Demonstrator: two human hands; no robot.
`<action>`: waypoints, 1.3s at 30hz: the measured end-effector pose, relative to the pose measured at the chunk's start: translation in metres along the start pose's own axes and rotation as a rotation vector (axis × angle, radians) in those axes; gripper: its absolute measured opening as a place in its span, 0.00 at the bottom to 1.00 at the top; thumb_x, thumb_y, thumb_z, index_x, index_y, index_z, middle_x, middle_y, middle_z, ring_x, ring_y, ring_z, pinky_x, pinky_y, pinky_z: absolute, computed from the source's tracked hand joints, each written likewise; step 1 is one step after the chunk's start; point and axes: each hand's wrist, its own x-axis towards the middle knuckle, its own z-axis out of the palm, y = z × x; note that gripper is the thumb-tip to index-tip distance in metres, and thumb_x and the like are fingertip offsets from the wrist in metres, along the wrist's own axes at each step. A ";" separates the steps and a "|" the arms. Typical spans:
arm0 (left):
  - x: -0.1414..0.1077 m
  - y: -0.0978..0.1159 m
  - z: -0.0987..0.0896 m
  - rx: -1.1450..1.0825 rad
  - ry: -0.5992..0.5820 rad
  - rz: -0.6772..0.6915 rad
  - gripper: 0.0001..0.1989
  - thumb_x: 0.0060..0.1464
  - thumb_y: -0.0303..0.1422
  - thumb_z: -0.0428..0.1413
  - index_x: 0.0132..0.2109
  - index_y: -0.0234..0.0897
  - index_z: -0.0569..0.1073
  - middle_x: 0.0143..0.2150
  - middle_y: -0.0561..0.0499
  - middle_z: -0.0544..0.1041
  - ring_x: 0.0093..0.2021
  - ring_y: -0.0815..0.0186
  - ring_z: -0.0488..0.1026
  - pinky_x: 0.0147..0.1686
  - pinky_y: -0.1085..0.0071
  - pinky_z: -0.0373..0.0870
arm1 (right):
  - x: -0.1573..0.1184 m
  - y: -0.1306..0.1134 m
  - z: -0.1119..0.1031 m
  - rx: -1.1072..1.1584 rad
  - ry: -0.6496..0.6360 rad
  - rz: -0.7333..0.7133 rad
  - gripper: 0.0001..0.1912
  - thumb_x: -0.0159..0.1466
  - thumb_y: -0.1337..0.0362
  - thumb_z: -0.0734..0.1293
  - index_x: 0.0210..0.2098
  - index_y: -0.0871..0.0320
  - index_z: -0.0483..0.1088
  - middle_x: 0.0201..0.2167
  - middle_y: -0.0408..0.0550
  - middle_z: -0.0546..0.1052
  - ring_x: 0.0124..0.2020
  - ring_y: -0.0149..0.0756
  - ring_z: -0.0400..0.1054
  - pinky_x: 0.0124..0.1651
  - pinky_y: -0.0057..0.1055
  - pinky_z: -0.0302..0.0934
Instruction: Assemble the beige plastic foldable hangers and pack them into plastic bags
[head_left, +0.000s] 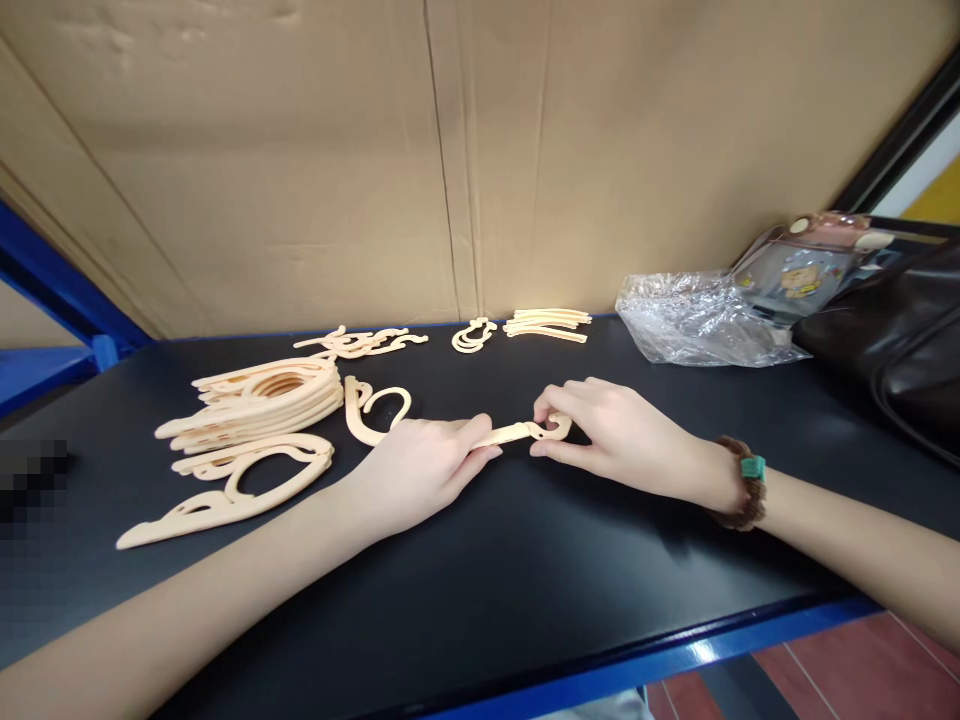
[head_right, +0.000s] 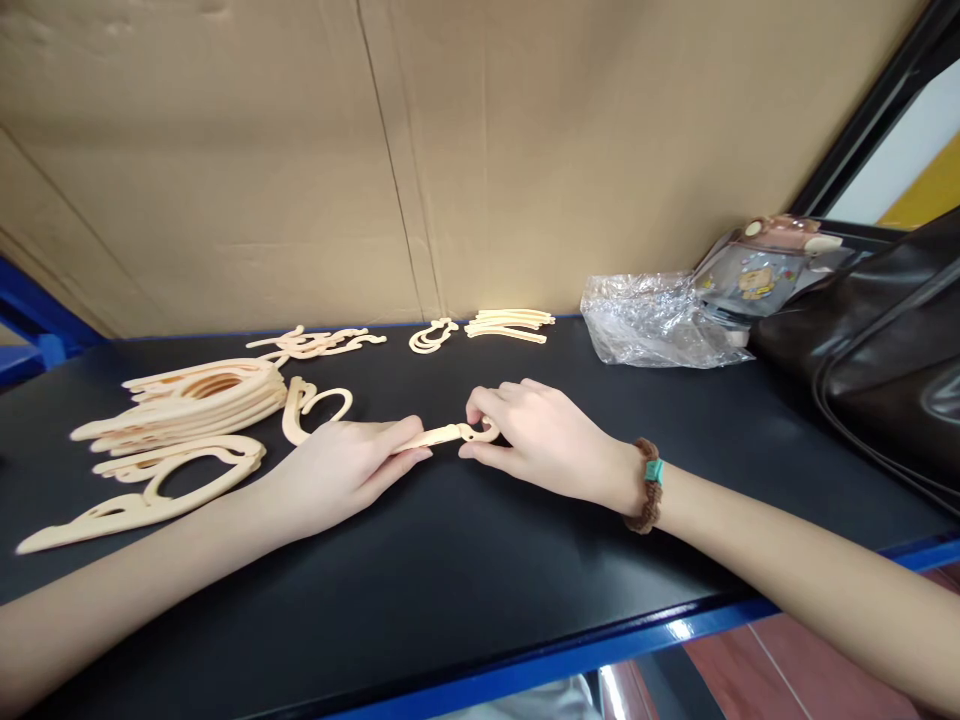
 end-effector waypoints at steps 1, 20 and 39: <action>0.000 0.000 0.000 -0.003 0.001 0.001 0.12 0.66 0.36 0.42 0.34 0.39 0.59 0.27 0.56 0.70 0.26 0.65 0.70 0.25 0.72 0.56 | 0.000 0.000 0.000 -0.004 0.008 -0.010 0.09 0.64 0.59 0.66 0.37 0.57 0.65 0.33 0.41 0.73 0.33 0.34 0.65 0.38 0.29 0.54; 0.002 -0.001 0.003 -0.022 0.206 0.139 0.09 0.64 0.33 0.45 0.37 0.37 0.65 0.35 0.50 0.69 0.39 0.61 0.64 0.38 0.64 0.60 | -0.007 0.013 -0.013 -0.755 -0.068 0.087 0.10 0.65 0.70 0.61 0.29 0.61 0.71 0.31 0.54 0.71 0.35 0.46 0.63 0.38 0.37 0.49; 0.000 -0.007 0.003 -0.156 0.134 0.181 0.09 0.66 0.32 0.43 0.44 0.39 0.68 0.43 0.49 0.70 0.43 0.63 0.66 0.41 0.67 0.64 | -0.008 0.022 -0.009 -0.739 -0.154 0.153 0.13 0.60 0.80 0.58 0.37 0.62 0.70 0.37 0.55 0.74 0.38 0.44 0.68 0.39 0.35 0.49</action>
